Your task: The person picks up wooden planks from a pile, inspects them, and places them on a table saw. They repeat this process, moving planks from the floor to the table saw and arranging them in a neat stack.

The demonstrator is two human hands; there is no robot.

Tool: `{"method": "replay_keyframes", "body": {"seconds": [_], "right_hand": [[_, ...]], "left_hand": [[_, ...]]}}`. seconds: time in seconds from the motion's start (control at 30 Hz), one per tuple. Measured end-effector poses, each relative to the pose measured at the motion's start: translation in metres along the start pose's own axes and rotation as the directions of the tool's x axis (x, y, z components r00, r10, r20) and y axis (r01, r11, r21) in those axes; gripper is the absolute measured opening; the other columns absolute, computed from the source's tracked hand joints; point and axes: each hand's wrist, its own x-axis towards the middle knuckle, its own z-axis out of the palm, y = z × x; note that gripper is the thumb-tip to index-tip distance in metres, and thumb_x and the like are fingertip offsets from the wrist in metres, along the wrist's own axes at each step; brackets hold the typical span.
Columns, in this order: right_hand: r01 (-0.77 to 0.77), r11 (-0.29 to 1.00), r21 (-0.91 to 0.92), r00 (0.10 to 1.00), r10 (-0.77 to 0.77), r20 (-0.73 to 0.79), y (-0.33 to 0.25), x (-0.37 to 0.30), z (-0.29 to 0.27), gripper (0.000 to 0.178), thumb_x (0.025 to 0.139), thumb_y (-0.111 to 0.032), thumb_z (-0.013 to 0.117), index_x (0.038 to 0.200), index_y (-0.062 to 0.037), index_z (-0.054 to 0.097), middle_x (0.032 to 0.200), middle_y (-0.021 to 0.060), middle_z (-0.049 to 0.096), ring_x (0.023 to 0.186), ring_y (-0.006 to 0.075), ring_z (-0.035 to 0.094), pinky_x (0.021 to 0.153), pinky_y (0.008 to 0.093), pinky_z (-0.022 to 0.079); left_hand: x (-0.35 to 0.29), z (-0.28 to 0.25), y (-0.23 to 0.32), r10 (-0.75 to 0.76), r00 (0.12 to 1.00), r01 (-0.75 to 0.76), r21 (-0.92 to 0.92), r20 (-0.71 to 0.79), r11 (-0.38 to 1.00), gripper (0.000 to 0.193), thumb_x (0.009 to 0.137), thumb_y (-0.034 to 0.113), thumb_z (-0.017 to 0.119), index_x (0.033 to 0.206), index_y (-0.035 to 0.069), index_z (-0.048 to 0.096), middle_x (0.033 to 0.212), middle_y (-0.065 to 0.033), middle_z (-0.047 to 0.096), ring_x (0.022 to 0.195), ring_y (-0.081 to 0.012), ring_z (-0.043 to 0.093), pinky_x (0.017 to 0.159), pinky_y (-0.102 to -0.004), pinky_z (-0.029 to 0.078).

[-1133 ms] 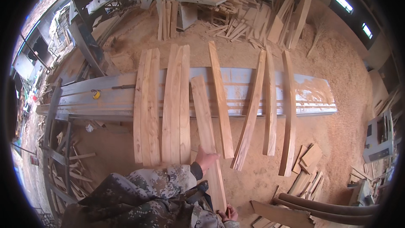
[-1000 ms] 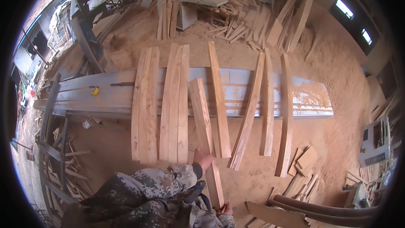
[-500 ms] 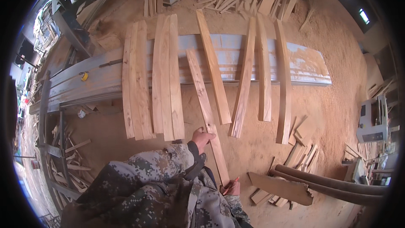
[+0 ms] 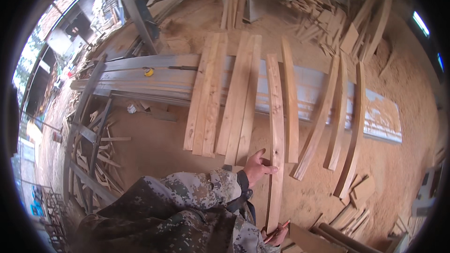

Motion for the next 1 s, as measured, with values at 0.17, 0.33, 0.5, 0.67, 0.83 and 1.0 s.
{"method": "replay_keyframes", "body": {"seconds": [0.17,0.33,0.5,0.67,0.83,1.0], "right_hand": [[0.298,0.953,0.053,0.954,-0.299,0.025,-0.081,0.076,0.012,0.061,0.07,-0.017,0.072,0.124,0.0039,0.052,0.107,0.0202,0.057,0.096,0.035,0.058,0.09,0.0432,0.047],[0.407,0.913,0.011,0.912,-0.407,0.058,-0.171,0.144,0.05,0.063,0.061,-0.007,0.069,0.121,0.0027,0.053,0.107,0.0223,0.059,0.095,0.0393,0.058,0.083,0.0439,0.049],[0.428,0.903,0.027,0.894,-0.427,0.133,-0.276,0.155,0.132,0.059,0.066,-0.01,0.068,0.121,0.0045,0.051,0.098,0.0218,0.058,0.092,0.0397,0.057,0.078,0.0445,0.049],[0.347,0.879,0.328,0.804,-0.459,0.379,-0.331,0.167,0.184,0.076,0.078,-0.032,0.081,0.132,0.0062,0.044,0.12,0.0294,0.055,0.107,0.046,0.057,0.092,0.046,0.048],[0.085,0.971,0.225,0.847,-0.189,0.496,-0.337,0.155,0.198,0.05,0.085,-0.026,0.075,0.122,-0.0004,0.054,0.109,0.0244,0.061,0.103,0.0386,0.063,0.088,0.0431,0.051],[-0.032,0.982,0.184,0.898,-0.053,0.437,-0.324,0.15,0.2,0.036,0.087,-0.024,0.072,0.112,-0.0011,0.06,0.083,0.0178,0.065,0.083,0.0332,0.067,0.073,0.0374,0.053]], "left_hand": [[0.0,-0.016,0.063,0.139,0.99,-0.14,-0.108,-0.015,0.984,0.101,0.076,0.004,0.077,0.15,-0.012,0.01,0.103,-0.0163,0.065,0.092,-0.0218,0.065,0.085,-0.0333,0.052],[0.013,-0.056,0.123,0.258,0.958,-0.279,-0.2,-0.126,0.939,0.09,0.081,0.012,0.072,0.151,-0.008,0.018,0.101,-0.013,0.065,0.093,-0.0187,0.064,0.084,-0.0346,0.052],[0.036,-0.126,0.16,0.479,0.848,-0.502,-0.053,-0.228,0.863,0.08,0.079,0.017,0.074,0.145,-0.004,0.034,0.097,-0.0073,0.066,0.082,-0.0164,0.063,0.08,-0.0311,0.05],[0.06,-0.256,0.176,0.788,0.614,-0.561,0.673,-0.052,0.482,0.015,0.084,0.013,0.061,0.08,0.006,0.073,0.081,-0.0128,0.066,0.072,-0.0307,0.064,0.079,-0.0396,0.05],[0.108,-0.339,0.198,0.458,0.835,-0.369,0.308,-0.306,0.877,0.026,0.071,0.009,0.074,0.093,-0.002,0.067,0.087,-0.0083,0.07,0.072,-0.0169,0.064,0.067,-0.0323,0.052],[0.153,-0.378,0.209,0.441,0.878,-0.381,0.286,-0.188,0.879,0.031,0.072,0.007,0.072,0.101,-0.004,0.065,0.093,-0.0067,0.069,0.08,-0.0168,0.065,0.072,-0.0316,0.052]]}}
